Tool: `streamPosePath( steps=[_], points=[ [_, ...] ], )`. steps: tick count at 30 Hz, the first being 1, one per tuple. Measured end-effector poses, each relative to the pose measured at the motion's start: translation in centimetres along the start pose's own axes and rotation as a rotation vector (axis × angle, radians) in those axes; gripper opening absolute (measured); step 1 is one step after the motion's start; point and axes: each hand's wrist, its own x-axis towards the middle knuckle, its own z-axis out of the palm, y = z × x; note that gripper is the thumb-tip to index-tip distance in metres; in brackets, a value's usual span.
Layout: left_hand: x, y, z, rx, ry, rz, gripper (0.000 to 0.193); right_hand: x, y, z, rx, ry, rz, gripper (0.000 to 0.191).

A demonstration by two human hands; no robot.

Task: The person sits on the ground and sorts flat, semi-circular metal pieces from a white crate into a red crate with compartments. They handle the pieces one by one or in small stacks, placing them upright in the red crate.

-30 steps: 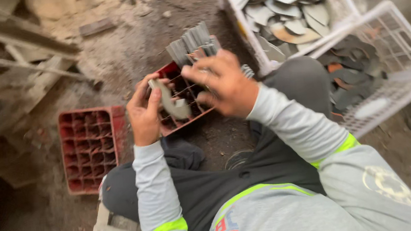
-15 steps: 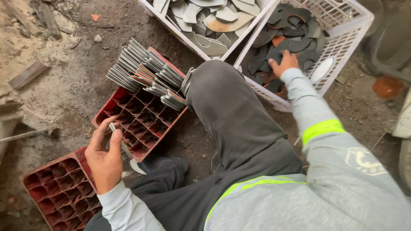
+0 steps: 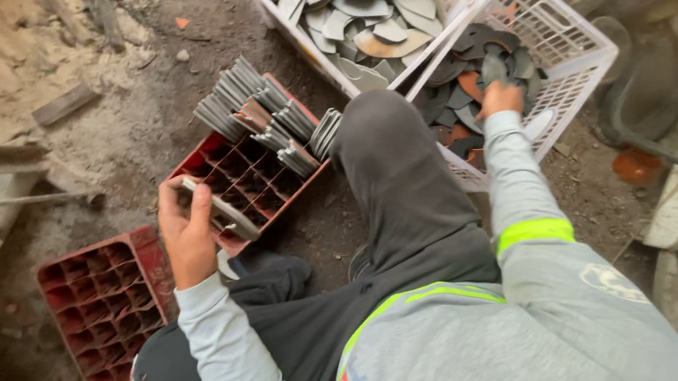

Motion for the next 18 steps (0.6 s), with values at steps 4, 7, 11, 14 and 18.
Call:
streamPosePath(
  steps=[4,7,11,14,18],
  points=[
    [-0.2,-0.9,0.0,-0.147,0.076,0.001,0.013,-2.9,-8.5,-2.1,0.742,-0.166,-0.542,0.015],
    [0.3,-2.1,0.1,-0.157,0.186,0.1,0.014,-9.0,-17.9,-1.7,0.639,-0.321,-0.92,0.011],
    [1.1,-4.1,0.1,-0.192,0.361,0.115,0.015,-20.9,-25.5,6.0,0.535,-0.74,-1.147,0.01],
    [2.0,-5.6,-0.4,-0.434,0.372,0.095,0.015,-28.7,-23.6,13.6,0.286,-0.913,-1.276,0.015],
    [2.7,-6.8,-1.3,-0.421,0.423,0.1,0.014,-32.0,-19.1,19.0,0.182,-1.3,-0.985,0.019]
  ],
)
